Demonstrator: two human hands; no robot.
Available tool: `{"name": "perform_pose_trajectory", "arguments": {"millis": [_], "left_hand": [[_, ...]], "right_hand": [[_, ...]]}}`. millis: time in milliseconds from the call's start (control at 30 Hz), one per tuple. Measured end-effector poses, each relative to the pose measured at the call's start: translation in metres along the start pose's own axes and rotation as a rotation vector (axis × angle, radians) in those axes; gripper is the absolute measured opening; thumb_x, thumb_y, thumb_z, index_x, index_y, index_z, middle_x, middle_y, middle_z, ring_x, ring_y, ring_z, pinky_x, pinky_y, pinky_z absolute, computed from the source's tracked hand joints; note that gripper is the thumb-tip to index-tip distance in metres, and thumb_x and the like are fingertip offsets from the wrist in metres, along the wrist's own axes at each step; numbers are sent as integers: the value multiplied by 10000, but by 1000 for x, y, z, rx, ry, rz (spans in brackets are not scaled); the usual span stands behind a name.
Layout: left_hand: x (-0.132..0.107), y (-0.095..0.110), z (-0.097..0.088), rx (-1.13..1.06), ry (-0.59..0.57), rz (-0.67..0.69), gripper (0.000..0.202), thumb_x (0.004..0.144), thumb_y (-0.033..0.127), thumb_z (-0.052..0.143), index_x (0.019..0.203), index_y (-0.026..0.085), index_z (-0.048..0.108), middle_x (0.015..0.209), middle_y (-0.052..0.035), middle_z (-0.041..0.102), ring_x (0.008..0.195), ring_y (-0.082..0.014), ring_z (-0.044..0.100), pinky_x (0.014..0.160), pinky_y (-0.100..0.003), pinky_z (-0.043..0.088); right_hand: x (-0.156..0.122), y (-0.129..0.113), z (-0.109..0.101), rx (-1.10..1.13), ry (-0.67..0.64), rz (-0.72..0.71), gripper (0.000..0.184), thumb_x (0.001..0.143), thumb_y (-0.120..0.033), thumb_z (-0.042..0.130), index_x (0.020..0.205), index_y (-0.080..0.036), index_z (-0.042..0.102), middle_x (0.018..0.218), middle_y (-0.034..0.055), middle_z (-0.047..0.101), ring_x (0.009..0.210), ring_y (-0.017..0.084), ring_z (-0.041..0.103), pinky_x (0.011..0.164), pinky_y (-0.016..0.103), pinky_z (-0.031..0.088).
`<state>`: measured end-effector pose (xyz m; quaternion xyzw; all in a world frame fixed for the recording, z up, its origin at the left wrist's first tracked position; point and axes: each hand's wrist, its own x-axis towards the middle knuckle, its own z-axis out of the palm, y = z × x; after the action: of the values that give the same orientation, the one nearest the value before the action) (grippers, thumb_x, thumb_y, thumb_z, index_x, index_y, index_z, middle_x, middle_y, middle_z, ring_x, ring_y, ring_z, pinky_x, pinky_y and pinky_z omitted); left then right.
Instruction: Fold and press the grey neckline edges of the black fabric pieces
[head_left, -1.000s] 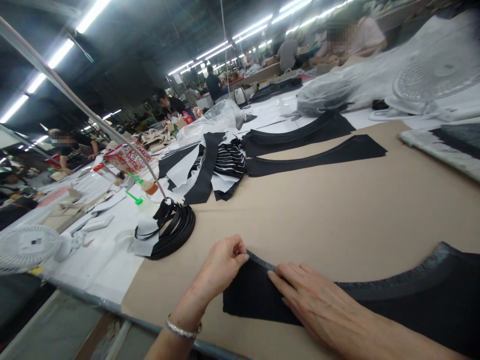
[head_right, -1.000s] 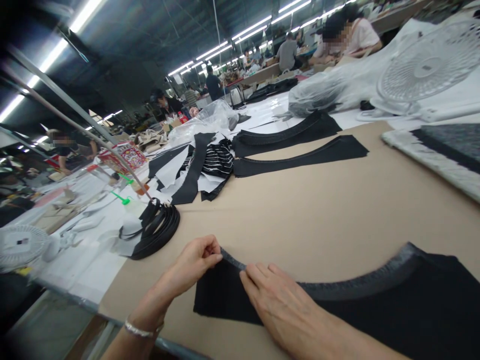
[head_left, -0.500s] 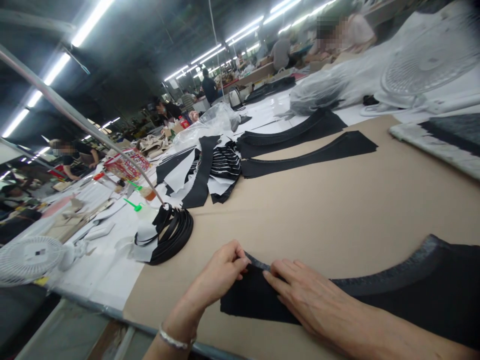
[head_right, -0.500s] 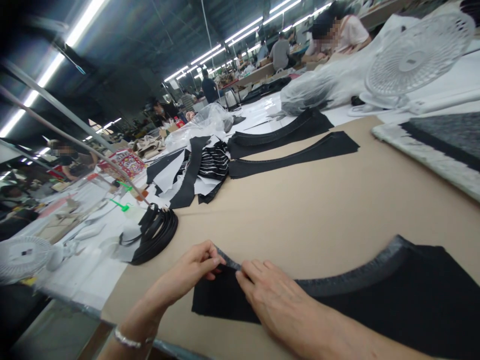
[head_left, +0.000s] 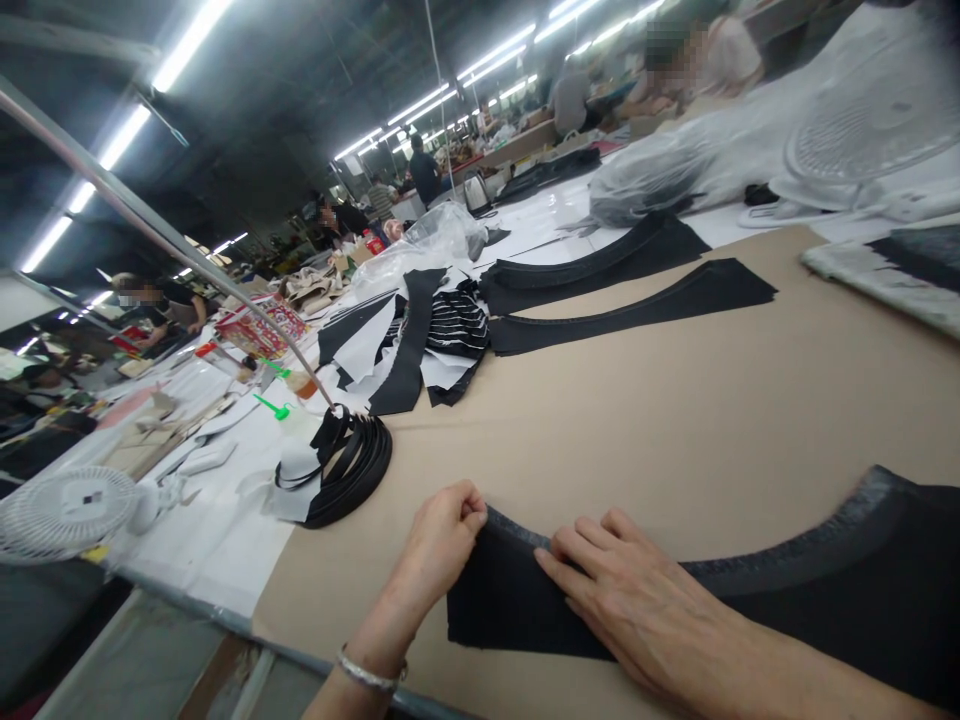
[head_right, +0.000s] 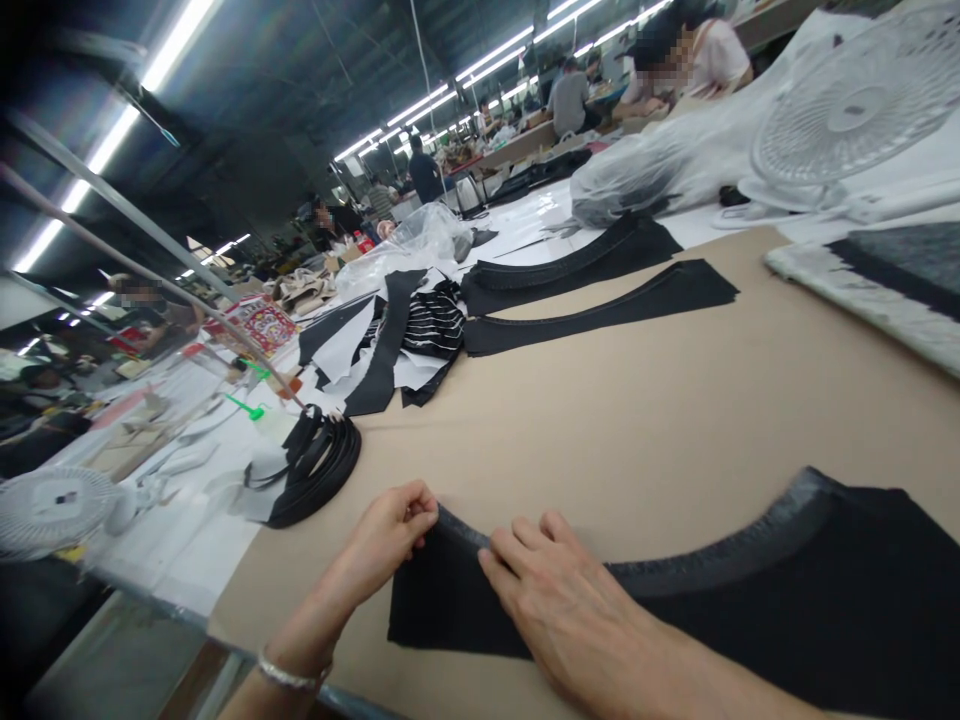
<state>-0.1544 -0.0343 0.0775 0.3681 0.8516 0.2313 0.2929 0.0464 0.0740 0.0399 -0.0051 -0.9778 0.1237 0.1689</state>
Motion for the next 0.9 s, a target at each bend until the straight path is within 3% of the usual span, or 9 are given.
{"name": "perform_pose_trajectory", "arguments": {"millis": [367,533,600,733,900], "left_hand": [[4,-6,8,-39,80,-36,74,788,146,490,770,214,512,609,52,496,495,-107,533,382,-173,414],[2,-7,12,-34,100,-21,85,799,138,489,766,216,499,595,66,498,409,-90,488,357,-177,359],[1,-8,13,-20,144,4,88,795,133,509,772,216,489,623,66,505,418,-81,473,387,-182,344],[0,-10,13,0,268,94,161,749,101,594,789,212,485,694,53,512,604,-102,518,543,-203,380],[-11,-25,8,-32,341,271,117,900,146,468,848,203,556,832,-5,586,805,-139,569,733,-262,451]], "right_hand": [[-3,2,10,-11,53,-1,313,823,-128,563,1129,-194,571,937,22,567,807,193,478,778,382,292],[-7,3,18,7,87,-2,376,807,-95,517,1167,-192,556,962,34,579,842,209,490,815,403,297],[-9,3,20,15,116,7,408,797,-66,483,1177,-195,552,981,39,586,861,212,497,848,414,302],[-8,-1,15,-4,164,-3,436,767,-20,427,1146,-190,560,951,43,609,827,206,514,835,403,349],[-3,-6,-1,-93,288,-58,490,697,32,380,1105,-173,560,983,44,642,849,205,552,827,384,402]]}}
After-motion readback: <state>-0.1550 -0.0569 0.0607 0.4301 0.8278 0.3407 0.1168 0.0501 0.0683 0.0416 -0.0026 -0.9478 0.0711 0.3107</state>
